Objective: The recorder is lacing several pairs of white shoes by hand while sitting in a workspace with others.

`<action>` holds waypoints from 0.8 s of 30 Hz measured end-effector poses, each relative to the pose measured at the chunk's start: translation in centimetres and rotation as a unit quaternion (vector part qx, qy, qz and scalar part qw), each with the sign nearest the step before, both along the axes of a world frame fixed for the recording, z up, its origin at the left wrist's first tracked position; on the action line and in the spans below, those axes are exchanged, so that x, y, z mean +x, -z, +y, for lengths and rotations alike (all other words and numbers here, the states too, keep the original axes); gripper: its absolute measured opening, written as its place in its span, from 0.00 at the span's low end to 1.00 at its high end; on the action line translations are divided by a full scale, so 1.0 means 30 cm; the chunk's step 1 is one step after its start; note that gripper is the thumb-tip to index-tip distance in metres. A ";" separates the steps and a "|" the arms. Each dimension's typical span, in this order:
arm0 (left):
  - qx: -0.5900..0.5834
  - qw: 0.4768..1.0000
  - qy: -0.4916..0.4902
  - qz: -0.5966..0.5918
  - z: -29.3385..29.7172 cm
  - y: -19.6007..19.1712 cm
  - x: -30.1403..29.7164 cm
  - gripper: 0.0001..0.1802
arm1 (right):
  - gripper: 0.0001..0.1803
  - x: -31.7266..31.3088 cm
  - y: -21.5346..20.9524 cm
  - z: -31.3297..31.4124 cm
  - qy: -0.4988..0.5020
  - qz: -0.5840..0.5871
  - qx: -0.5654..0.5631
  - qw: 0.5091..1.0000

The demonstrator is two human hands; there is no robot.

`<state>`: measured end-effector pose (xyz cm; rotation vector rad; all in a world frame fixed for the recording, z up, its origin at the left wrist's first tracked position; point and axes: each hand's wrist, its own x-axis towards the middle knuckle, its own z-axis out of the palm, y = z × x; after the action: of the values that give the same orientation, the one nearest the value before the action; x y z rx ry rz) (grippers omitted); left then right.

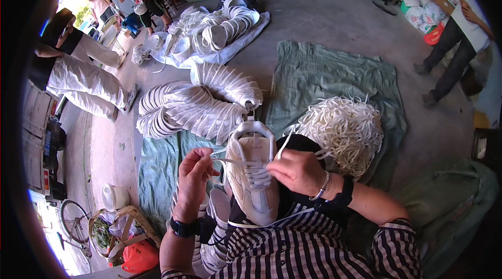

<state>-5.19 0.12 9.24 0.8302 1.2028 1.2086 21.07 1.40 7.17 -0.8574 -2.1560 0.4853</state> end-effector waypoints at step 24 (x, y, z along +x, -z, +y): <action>-0.029 0.999 0.018 -0.022 -0.020 0.034 -0.003 0.07 | 0.07 -0.010 0.059 0.008 0.039 0.080 -0.246 0.965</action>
<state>-5.28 -0.48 8.22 0.7746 1.1772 1.1519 20.77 1.63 5.41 -1.1209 -1.8689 1.0397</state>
